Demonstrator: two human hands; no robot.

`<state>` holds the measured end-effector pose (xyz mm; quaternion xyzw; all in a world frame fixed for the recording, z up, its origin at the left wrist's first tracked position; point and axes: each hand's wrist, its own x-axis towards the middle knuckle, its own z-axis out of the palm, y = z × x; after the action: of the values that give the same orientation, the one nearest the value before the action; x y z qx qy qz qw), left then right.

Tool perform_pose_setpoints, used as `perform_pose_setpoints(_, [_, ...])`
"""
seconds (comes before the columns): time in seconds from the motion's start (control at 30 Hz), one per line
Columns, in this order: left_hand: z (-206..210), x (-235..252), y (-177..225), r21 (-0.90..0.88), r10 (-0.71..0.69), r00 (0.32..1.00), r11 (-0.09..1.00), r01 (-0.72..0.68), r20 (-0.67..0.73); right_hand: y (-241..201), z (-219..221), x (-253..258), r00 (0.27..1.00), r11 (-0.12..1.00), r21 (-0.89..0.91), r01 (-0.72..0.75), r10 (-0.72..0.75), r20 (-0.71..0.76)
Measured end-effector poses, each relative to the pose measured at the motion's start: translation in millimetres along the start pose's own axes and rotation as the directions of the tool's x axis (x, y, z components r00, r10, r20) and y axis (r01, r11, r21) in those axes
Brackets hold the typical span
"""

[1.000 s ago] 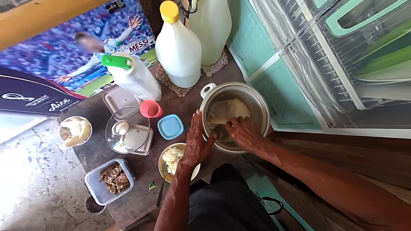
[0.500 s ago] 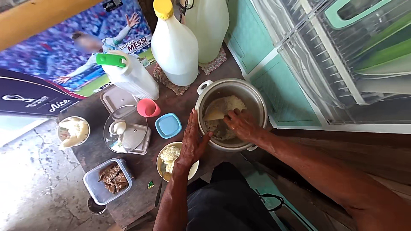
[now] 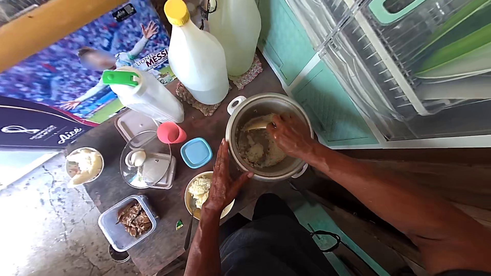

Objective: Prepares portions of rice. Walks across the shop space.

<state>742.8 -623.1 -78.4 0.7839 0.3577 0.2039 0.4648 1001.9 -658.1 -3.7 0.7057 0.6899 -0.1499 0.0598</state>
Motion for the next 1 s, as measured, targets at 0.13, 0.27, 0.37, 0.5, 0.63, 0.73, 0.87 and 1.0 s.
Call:
perform_pose_setpoints(0.13, [0, -2, 0, 0.042, 0.005, 1.0, 0.999, -0.005, -0.007, -15, 15, -18, 0.987, 0.992, 0.099, 0.079, -0.092, 0.13])
perform_pose_setpoints(0.27, [-2, -1, -1, 0.048, 0.01, 1.0, 0.999, -0.009, -0.003, -10, -1, -33, 0.994, 0.991, 0.104, 0.089, -0.095, 0.057])
perform_pose_setpoints(0.37, [-2, -2, 0, 0.066, 0.016, 1.0, 0.998, -0.016, -0.004, -14, -13, -19, 0.996, 0.994, 0.08, 0.078, -0.074, -0.042])
perform_pose_setpoints(0.5, [-4, -1, 0, 0.078, 0.028, 1.0, 0.997, -0.028, -0.008, -14, 1, -31, 0.973, 0.972, 0.07, 0.222, -0.226, 0.043])
perform_pose_setpoints(0.63, [-2, -2, 3, 0.098, 0.021, 1.0, 0.995, -0.02, -0.008, 3, -14, -31, 0.976, 0.978, 0.057, 0.201, -0.205, 0.078])
perform_pose_setpoints(0.73, [-2, -4, 5, 0.108, 0.024, 1.0, 0.994, -0.023, -0.006, 6, -21, -1, 0.993, 0.993, 0.017, 0.113, -0.113, 0.019])
perform_pose_setpoints(0.87, [-1, -2, 6, 0.142, 0.009, 1.0, 0.99, -0.006, -0.016, 1, -8, 6, 0.981, 0.992, 0.029, 0.127, -0.13, 0.146])
perform_pose_setpoints(1.0, [0, -3, 10, 0.172, 0.019, 0.999, 0.985, -0.013, -0.032, -3, -9, -32, 0.957, 0.985, 0.027, 0.173, -0.175, 0.23])
